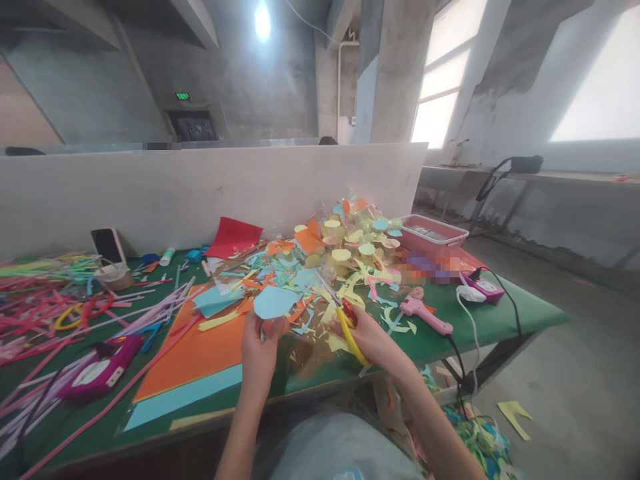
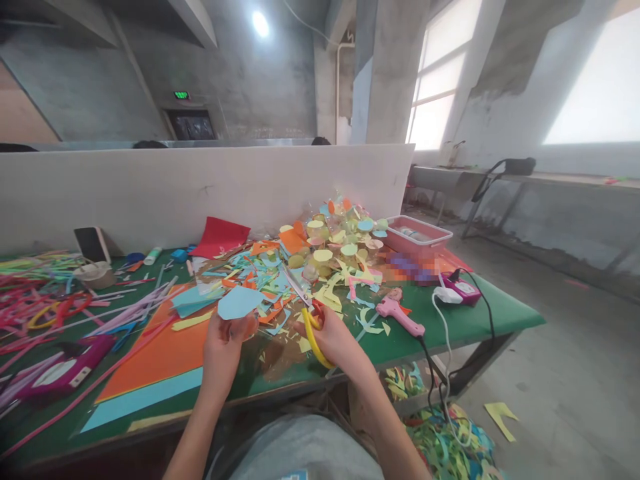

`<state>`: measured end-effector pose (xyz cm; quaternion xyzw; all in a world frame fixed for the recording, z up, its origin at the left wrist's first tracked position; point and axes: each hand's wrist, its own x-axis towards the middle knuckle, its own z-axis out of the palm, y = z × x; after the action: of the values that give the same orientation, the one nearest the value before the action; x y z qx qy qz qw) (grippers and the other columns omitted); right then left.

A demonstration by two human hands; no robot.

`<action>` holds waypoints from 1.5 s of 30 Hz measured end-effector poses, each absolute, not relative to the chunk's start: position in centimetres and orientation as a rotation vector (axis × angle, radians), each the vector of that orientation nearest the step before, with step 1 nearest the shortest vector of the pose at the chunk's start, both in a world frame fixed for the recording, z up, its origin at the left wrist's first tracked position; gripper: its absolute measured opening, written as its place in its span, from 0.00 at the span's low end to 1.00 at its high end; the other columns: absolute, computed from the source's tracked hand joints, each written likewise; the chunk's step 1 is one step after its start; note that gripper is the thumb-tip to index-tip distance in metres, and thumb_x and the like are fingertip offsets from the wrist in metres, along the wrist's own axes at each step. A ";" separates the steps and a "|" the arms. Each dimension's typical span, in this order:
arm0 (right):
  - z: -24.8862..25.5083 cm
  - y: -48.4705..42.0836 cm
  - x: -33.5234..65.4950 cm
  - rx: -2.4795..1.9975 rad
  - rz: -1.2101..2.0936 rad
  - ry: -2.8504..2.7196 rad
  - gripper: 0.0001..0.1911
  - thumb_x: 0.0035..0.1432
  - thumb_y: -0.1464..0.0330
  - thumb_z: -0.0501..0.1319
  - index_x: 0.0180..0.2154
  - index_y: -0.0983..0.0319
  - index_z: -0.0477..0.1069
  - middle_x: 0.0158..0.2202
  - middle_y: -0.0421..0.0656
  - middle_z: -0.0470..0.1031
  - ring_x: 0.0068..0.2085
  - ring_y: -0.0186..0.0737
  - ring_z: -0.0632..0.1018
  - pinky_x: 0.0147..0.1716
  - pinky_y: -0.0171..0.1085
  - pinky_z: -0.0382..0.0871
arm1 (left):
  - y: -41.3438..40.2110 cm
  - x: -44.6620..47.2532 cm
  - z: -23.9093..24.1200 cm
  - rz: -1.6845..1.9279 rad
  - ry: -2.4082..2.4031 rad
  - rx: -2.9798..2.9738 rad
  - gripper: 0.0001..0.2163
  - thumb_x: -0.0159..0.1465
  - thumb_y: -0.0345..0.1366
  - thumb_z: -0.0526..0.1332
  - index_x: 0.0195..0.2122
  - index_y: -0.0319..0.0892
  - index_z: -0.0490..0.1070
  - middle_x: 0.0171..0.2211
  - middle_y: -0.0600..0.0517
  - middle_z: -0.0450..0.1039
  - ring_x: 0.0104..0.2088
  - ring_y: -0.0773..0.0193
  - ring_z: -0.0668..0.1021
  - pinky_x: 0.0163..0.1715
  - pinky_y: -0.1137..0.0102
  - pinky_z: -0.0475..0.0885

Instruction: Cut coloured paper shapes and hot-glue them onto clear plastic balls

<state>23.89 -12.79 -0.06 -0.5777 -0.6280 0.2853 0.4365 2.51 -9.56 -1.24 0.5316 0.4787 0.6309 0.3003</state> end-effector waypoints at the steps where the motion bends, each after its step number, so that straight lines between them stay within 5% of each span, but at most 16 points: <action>1: 0.6 -13.3 24.1 -1.373 0.834 -1.576 0.19 0.58 0.52 0.60 0.38 0.62 0.68 0.31 0.40 0.72 0.31 0.39 0.74 0.31 0.37 0.72 | -9.6 2.5 -1.2 1.698 1.295 1.407 0.22 0.56 0.49 0.67 0.48 0.44 0.68 0.47 0.46 0.75 0.51 0.55 0.76 0.53 0.62 0.68; 8: 2.5 -16.1 23.5 -1.146 1.367 -1.660 0.24 0.65 0.45 0.43 0.33 0.57 0.60 0.24 0.35 0.56 0.20 0.33 0.58 0.16 0.33 0.58 | -9.5 2.2 -1.2 1.822 1.432 1.383 0.24 0.52 0.45 0.70 0.46 0.45 0.65 0.45 0.49 0.72 0.47 0.57 0.75 0.48 0.64 0.69; 18: 2.9 -16.5 23.2 -1.136 1.447 -1.868 0.31 0.60 0.38 0.43 0.33 0.59 0.60 0.29 0.38 0.59 0.24 0.33 0.61 0.23 0.35 0.60 | -10.0 2.1 -1.2 1.930 1.482 1.515 0.24 0.53 0.44 0.68 0.48 0.44 0.64 0.48 0.46 0.70 0.53 0.54 0.73 0.55 0.60 0.65; 31: 2.4 -15.9 22.1 -1.106 1.484 -1.823 0.36 0.53 0.32 0.42 0.29 0.59 0.58 0.26 0.36 0.59 0.22 0.30 0.61 0.19 0.32 0.57 | -10.7 2.5 -0.5 1.830 1.593 1.669 0.20 0.55 0.44 0.66 0.47 0.45 0.66 0.46 0.47 0.71 0.48 0.54 0.74 0.47 0.63 0.67; 45: 2.4 -16.4 20.8 -1.262 1.449 -1.621 0.29 0.64 0.45 0.48 0.19 0.58 0.54 0.12 0.34 0.55 0.13 0.29 0.56 0.10 0.30 0.53 | -10.1 2.6 -1.2 1.858 1.435 1.516 0.25 0.53 0.45 0.69 0.49 0.46 0.62 0.49 0.45 0.70 0.52 0.54 0.74 0.52 0.61 0.67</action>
<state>20.79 -16.36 2.39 -0.4776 -0.6132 0.5483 0.3087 2.55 -10.08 -1.17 0.5343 0.5057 0.6550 0.1727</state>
